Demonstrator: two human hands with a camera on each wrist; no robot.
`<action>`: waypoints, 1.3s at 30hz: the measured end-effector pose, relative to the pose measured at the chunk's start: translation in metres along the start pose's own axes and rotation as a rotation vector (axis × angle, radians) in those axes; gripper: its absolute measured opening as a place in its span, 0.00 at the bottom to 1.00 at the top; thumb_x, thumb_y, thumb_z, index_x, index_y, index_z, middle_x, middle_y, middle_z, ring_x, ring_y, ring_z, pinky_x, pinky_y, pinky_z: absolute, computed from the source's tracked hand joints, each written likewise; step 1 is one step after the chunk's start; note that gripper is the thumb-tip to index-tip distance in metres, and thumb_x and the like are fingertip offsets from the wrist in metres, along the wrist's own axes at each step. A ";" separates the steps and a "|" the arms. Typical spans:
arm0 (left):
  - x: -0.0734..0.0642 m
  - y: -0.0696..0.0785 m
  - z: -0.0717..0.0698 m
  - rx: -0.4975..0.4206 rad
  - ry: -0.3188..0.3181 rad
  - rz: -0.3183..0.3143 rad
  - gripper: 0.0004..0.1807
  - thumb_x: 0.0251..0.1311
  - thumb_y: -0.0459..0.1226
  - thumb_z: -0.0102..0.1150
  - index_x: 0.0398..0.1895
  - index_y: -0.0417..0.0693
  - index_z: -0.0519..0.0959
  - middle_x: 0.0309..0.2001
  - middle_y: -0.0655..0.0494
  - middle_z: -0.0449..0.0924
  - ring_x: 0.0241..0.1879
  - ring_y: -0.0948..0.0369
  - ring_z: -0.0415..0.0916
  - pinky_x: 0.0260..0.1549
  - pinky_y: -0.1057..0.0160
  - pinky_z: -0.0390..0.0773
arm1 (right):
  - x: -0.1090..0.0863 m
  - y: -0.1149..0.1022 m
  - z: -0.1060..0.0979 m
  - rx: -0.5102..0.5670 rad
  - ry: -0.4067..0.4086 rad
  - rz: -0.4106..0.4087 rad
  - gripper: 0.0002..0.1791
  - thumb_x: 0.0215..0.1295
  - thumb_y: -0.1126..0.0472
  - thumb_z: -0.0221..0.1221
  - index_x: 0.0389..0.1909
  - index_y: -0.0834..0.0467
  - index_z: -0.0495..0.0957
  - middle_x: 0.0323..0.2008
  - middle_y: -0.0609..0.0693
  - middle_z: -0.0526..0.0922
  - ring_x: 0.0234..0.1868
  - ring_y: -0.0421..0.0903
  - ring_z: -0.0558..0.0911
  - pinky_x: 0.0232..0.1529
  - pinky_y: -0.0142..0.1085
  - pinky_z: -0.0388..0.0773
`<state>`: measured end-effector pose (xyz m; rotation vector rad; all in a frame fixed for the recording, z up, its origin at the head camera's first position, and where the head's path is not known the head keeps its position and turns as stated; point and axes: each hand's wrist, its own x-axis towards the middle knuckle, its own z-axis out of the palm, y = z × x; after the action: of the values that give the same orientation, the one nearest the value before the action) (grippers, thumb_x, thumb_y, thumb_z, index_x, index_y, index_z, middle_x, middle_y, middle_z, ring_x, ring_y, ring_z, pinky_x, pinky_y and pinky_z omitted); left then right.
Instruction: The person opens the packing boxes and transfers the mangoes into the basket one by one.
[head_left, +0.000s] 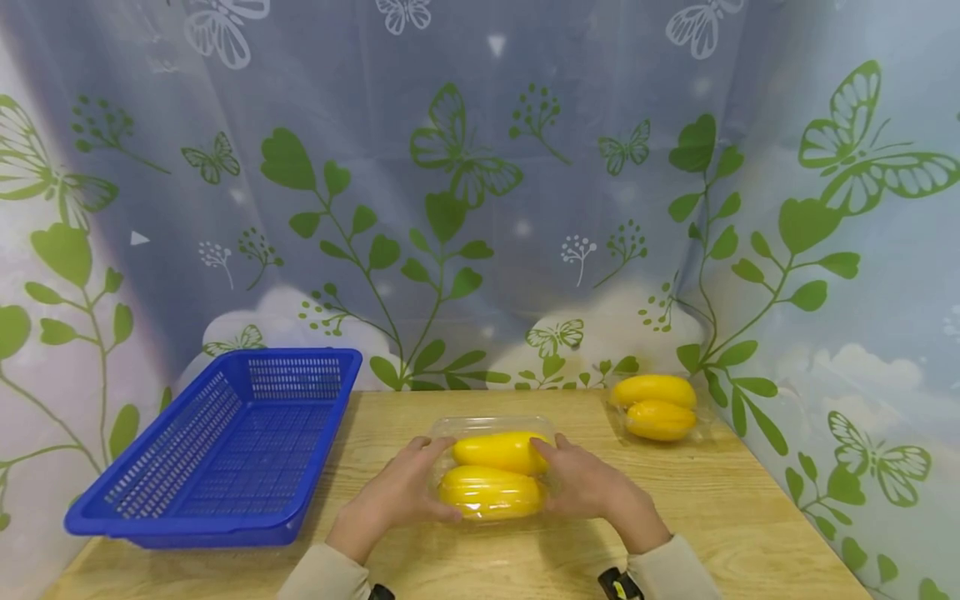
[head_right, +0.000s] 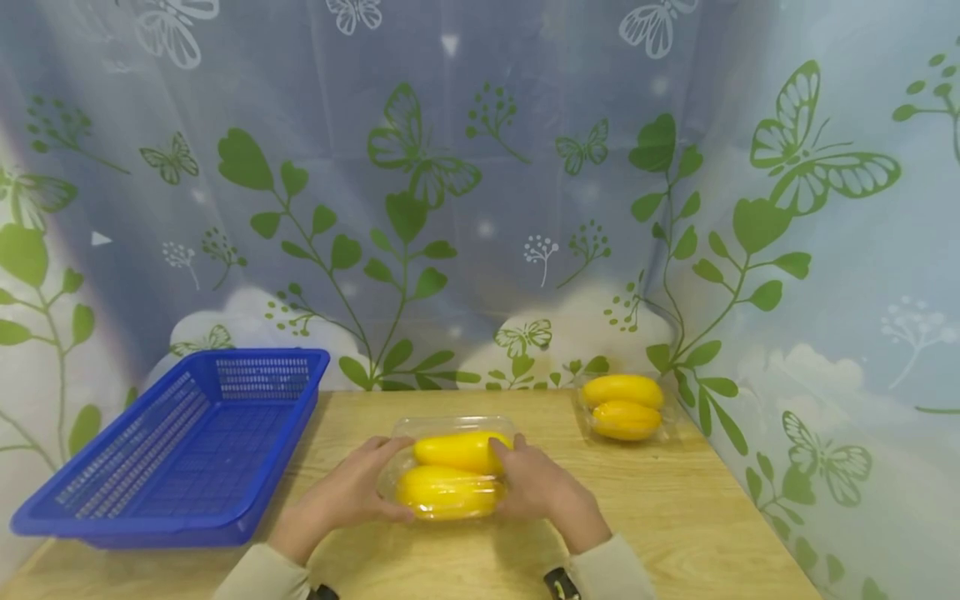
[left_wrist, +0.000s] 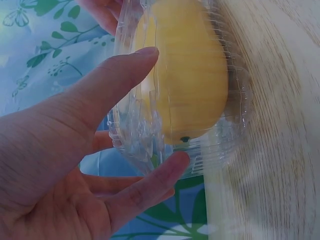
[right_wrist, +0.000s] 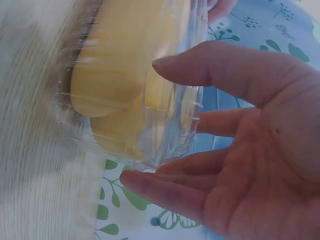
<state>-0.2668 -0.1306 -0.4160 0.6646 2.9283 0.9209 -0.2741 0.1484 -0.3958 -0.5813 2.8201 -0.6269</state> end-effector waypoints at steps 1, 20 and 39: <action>0.000 0.000 0.000 0.001 0.001 0.000 0.55 0.41 0.49 0.85 0.74 0.45 0.68 0.70 0.30 0.68 0.65 0.35 0.72 0.62 0.32 0.75 | 0.001 0.000 0.001 -0.008 0.005 -0.006 0.49 0.54 0.69 0.73 0.77 0.64 0.61 0.76 0.81 0.52 0.58 0.67 0.82 0.52 0.54 0.82; 0.003 -0.001 0.001 0.032 0.030 0.016 0.52 0.40 0.48 0.86 0.71 0.42 0.72 0.68 0.30 0.71 0.65 0.34 0.72 0.63 0.33 0.74 | 0.003 -0.010 0.015 -0.210 0.090 -0.044 0.46 0.52 0.77 0.66 0.76 0.64 0.64 0.69 0.87 0.60 0.14 0.37 0.59 0.16 0.27 0.57; 0.003 -0.004 0.001 0.006 0.056 -0.024 0.54 0.35 0.47 0.88 0.70 0.41 0.74 0.68 0.31 0.72 0.66 0.34 0.71 0.64 0.32 0.73 | 0.007 -0.015 0.024 -0.351 0.168 -0.122 0.40 0.52 0.74 0.72 0.68 0.67 0.71 0.70 0.81 0.64 0.15 0.42 0.70 0.17 0.27 0.72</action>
<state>-0.2711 -0.1322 -0.4187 0.6126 2.9822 0.9437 -0.2687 0.1246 -0.4111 -0.7984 3.0963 -0.2039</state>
